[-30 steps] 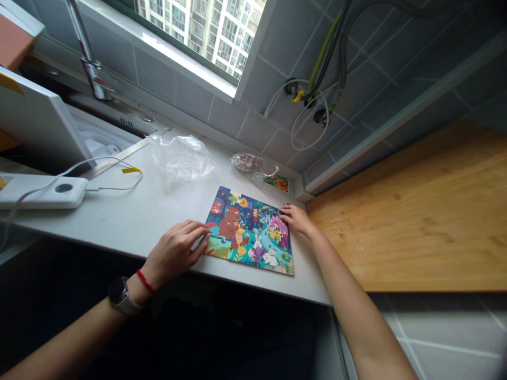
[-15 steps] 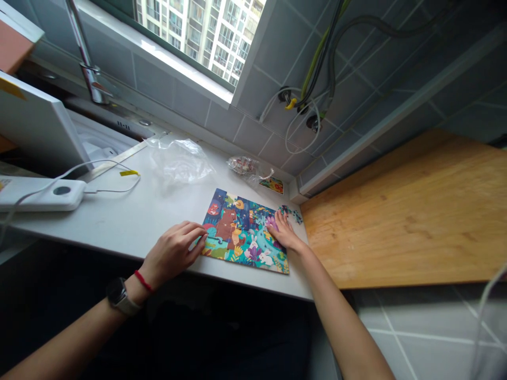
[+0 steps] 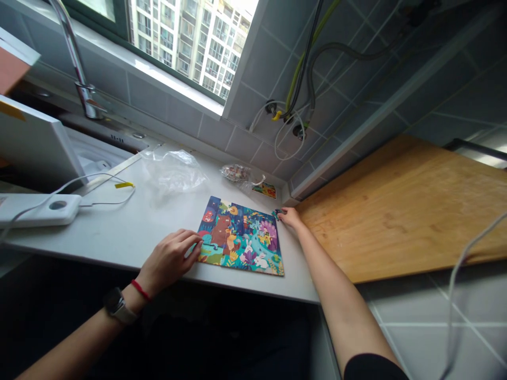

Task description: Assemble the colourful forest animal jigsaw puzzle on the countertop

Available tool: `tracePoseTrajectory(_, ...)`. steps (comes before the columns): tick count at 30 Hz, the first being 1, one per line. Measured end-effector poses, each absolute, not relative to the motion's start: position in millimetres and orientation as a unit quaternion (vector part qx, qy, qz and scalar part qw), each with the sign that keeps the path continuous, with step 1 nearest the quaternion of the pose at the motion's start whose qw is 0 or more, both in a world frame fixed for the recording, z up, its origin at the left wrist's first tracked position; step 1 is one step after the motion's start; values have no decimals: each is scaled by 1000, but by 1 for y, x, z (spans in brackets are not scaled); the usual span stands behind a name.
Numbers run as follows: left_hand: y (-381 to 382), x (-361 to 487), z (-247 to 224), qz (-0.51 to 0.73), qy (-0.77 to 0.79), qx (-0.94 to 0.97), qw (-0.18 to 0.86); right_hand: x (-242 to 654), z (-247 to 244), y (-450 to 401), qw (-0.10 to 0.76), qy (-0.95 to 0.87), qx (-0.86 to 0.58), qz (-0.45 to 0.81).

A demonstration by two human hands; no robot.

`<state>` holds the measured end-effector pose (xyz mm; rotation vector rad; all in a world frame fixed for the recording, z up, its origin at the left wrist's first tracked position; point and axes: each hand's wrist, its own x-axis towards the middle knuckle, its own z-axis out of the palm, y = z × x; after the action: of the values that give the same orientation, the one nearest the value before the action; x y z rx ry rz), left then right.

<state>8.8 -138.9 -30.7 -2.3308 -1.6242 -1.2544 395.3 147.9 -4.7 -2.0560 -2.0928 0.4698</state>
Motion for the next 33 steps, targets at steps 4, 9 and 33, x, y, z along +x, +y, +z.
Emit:
tracePoseTrajectory(4, -139, 10, -32, -402, -522, -752, 18, 395, -18, 164, 105, -687, -695, 183)
tracePoseTrajectory(9, -138, 9, -33, -397, -526, -752, 5, 398, -28, 167, 166, -680, -685, 203)
tracePoseTrajectory(33, -138, 8, -33, -371, -536, -758, 11, 388, 0, -30, 279, -859, -397, 166)
